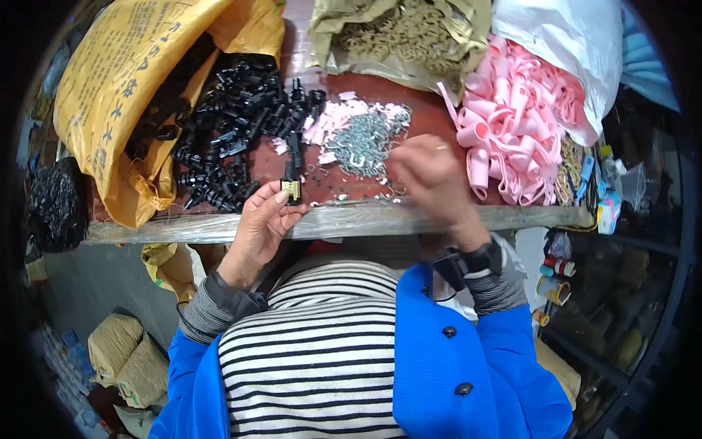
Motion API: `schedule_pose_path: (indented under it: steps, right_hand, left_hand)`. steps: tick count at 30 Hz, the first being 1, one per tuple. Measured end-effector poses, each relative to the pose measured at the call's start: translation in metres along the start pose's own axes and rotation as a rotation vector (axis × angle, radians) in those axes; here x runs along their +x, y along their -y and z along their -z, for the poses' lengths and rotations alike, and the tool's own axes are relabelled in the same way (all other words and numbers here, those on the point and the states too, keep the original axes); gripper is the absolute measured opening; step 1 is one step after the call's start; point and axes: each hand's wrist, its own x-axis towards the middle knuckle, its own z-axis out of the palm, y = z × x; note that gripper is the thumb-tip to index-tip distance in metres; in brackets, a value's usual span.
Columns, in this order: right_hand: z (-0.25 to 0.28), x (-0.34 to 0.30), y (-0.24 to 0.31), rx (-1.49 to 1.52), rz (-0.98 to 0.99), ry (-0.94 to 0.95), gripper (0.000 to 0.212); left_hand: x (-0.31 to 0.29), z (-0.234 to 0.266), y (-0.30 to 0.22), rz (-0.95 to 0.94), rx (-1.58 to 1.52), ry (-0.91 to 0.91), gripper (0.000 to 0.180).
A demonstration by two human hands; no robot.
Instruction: Manually assembling small black plastic components with tiny metal pins and attaching them to pink and white plastic pieces.
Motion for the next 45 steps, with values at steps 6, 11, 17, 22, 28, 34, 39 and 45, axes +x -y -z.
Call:
schedule_pose_path:
  steps: [6, 11, 17, 22, 28, 34, 39, 45]
  right_hand:
    - [-0.057, 0.053, 0.042, -0.157, 0.314, 0.087, 0.014]
    - [-0.078, 0.058, 0.036, -0.329, 0.268, 0.083, 0.007]
    - [-0.065, 0.055, 0.047, -0.1, 0.12, 0.074, 0.003]
    - [-0.059, 0.046, 0.052, 0.353, -0.193, 0.114, 0.006]
    - [-0.056, 0.037, 0.08, 0.897, -0.437, 0.171, 0.012]
    - [-0.064, 0.03, 0.082, 0.928, -0.388, 0.224, 0.015]
    - [-0.062, 0.03, 0.08, 0.857, -0.37, 0.313, 0.017]
    - [-0.067, 0.03, 0.094, 0.894, -0.342, 0.124, 0.009]
  left_hand:
    - [-0.014, 0.007, -0.008, -0.061, -0.035, -0.032, 0.022]
    - [-0.013, 0.005, -0.011, -0.041, -0.039, -0.032, 0.021]
    - [-0.01, 0.008, -0.005, -0.078, -0.049, 0.005, 0.021]
    - [-0.008, 0.005, -0.004, -0.053, -0.028, 0.0, 0.023]
    - [-0.007, 0.0, -0.003, -0.05, 0.012, 0.021, 0.027]
    - [-0.007, 0.0, -0.001, -0.052, 0.025, 0.01, 0.029]
    - [-0.007, 0.004, -0.003, -0.02, 0.024, 0.052, 0.028]
    - [-0.013, 0.004, -0.003, 0.024, 0.035, 0.076, 0.025]
